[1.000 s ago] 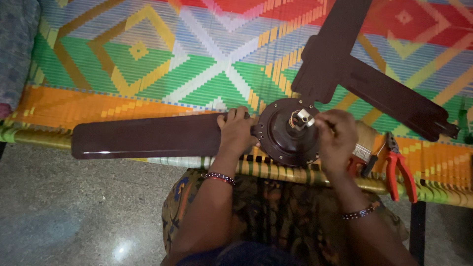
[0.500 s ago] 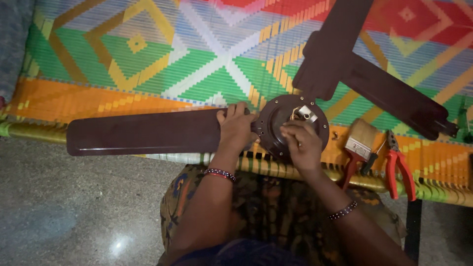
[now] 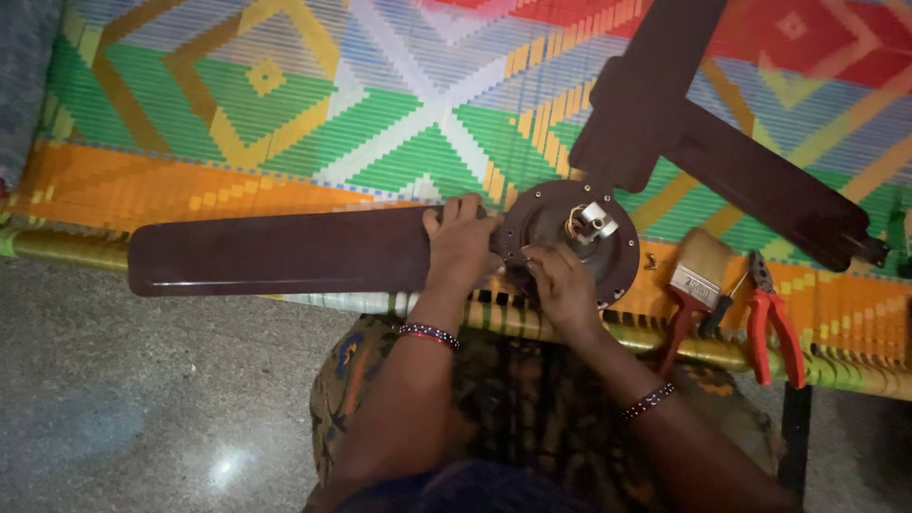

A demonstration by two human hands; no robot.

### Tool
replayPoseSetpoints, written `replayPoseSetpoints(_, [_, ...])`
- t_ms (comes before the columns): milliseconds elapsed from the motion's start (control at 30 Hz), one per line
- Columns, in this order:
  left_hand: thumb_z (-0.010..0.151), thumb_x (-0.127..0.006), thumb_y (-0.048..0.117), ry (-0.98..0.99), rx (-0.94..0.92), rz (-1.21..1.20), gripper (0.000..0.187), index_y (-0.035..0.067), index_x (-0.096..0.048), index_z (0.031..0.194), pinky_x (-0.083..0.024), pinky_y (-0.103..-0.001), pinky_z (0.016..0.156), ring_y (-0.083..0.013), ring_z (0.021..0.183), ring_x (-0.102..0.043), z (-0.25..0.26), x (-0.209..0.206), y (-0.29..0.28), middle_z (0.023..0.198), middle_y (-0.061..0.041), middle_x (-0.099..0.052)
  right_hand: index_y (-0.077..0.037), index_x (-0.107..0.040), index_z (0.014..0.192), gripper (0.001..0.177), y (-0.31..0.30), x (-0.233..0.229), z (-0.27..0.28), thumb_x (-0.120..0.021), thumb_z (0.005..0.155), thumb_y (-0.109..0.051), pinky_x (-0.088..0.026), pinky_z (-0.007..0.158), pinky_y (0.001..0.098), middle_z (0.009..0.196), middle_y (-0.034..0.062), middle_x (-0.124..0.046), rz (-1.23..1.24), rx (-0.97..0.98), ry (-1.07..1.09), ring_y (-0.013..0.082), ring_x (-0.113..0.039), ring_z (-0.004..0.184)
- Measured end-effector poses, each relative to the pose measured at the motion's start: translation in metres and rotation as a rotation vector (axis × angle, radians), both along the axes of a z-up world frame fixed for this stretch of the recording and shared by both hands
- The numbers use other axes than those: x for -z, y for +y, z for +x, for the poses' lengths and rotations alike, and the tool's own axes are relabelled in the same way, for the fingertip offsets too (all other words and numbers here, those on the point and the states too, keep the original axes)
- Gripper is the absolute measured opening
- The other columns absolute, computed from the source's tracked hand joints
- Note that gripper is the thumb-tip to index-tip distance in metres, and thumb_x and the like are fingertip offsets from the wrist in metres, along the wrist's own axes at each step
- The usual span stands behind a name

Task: The person wipes a fan blade with a brush, then attaches it to the fan motor housing and secures it with a screwdriver. The person repeats the process for a second blade, tightening screws to complete the assembly.

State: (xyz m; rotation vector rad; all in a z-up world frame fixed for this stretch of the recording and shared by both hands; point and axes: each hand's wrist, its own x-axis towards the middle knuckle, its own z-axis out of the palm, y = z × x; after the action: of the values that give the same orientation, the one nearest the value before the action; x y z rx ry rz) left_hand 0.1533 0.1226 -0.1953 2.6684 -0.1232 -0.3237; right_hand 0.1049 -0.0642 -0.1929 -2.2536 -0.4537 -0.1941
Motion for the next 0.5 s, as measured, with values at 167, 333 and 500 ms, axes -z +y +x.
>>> replayPoseSetpoints(167, [0.057,-0.094,0.028,-0.016,-0.009,0.015,0.07,0.032,-0.073,0.123,-0.022,-0.058,0.112,-0.0253,0.135,-0.037,-0.001,0.002,-0.002,0.133,-0.002,-0.048,-0.003,-0.07,0.111,0.02,0.009,0.005,0.006,-0.069,0.091,0.0,-0.054,0.082,0.0458,0.104,0.0182,-0.068,-0.086,-0.042,-0.139,0.0394,-0.066,0.095])
replayPoseSetpoints(333, [0.058,-0.093,0.026,-0.065,0.001,0.02,0.07,0.031,-0.072,0.125,-0.024,-0.058,0.108,-0.0247,0.133,-0.039,-0.002,0.005,-0.001,0.132,-0.002,-0.049,-0.004,-0.068,0.111,0.021,0.016,0.01,0.012,-0.068,0.09,0.002,-0.054,0.083,0.0464,0.105,0.0157,-0.069,-0.072,-0.084,-0.178,0.0388,-0.064,0.097])
replayPoseSetpoints(500, [0.06,-0.091,0.026,-0.056,-0.006,0.024,0.065,0.032,-0.073,0.122,-0.023,-0.057,0.109,-0.0243,0.133,-0.038,0.0,0.01,-0.002,0.133,-0.002,-0.049,-0.003,-0.067,0.111,0.021,0.016,0.006,0.013,-0.066,0.09,0.003,-0.052,0.08,0.0481,0.105,0.0152,-0.069,-0.129,-0.114,-0.173,0.0385,-0.061,0.093])
